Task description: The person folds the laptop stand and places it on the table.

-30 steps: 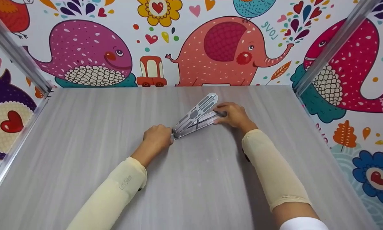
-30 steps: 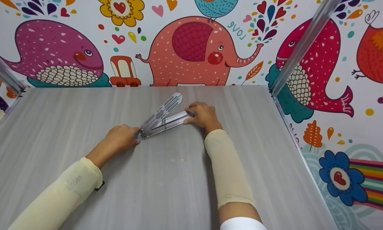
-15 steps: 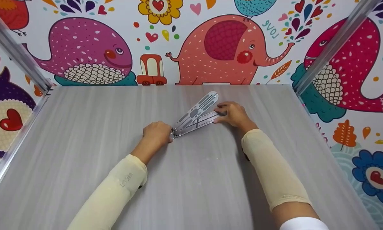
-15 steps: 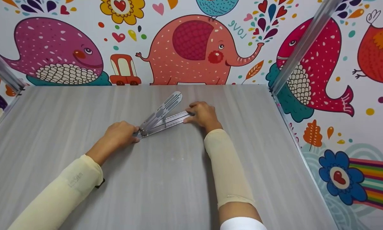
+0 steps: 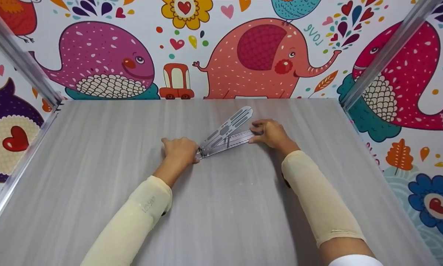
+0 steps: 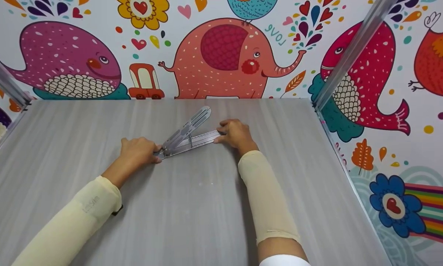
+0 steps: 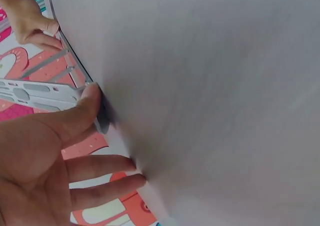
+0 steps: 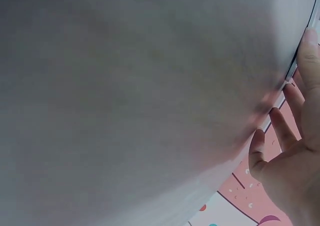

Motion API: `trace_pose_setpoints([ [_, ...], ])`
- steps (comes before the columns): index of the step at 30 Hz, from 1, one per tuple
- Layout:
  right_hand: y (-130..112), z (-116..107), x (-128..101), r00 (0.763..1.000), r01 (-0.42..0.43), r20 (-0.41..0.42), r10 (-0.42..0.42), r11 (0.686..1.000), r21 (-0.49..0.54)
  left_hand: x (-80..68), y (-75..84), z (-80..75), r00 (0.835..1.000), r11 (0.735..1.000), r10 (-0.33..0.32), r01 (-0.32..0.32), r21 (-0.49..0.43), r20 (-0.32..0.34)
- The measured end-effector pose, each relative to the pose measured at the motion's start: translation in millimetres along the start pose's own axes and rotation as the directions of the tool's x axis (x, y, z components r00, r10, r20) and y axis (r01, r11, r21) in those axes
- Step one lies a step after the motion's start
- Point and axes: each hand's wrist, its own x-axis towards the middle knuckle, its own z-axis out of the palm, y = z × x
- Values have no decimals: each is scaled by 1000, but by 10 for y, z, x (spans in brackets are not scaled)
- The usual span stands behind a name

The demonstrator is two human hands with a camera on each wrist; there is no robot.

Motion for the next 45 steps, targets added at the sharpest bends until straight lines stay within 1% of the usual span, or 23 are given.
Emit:
trace_pose_setpoints([
  [5,-40,-27,-54,999,-13,34,15,999,-50,28,-28,-9,1000,999,-21,21,-30,2],
  [11,-71,-69,-147,997,-31,75,35,998,-48,88,-42,-13,1000,998,-25,25,-54,-4],
  [13,-71,-85,-177,996,-13,87,18,998,-68,113,-55,-14,1000,998,-29,28,-65,-8],
  [16,-65,-100,-215,994,50,105,-37,992,-120,149,-92,-18,999,996,-35,34,-82,-13],
  [19,-64,-104,-258,991,91,111,-75,985,-149,183,-130,-17,999,995,-40,38,-91,-18],
  [22,-67,-95,-316,993,82,99,-67,986,-147,221,-155,-4,999,994,-40,36,-103,-32],
  [24,-67,-82,-355,993,87,87,-74,984,-156,243,-166,10,998,992,-51,45,-115,-47],
  [30,-43,-9,-473,983,182,29,-181,955,-232,302,-212,75,989,986,-97,80,-146,-114],
  [34,-61,45,-530,969,235,-3,-246,929,-287,391,-264,111,979,973,-147,117,-200,-143],
  [36,-84,68,-552,964,247,-15,-264,920,-305,436,-285,110,976,964,-167,131,-232,-141],
  [38,-106,81,-574,964,243,-26,-264,919,-311,477,-293,90,977,960,-168,133,-248,-129],
  [42,-148,94,-643,967,223,-47,-251,921,-320,547,-274,34,983,960,-159,133,-246,-91],
  [45,-182,108,-710,969,209,-60,-241,922,-326,586,-251,8,985,963,-159,138,-231,-74],
])
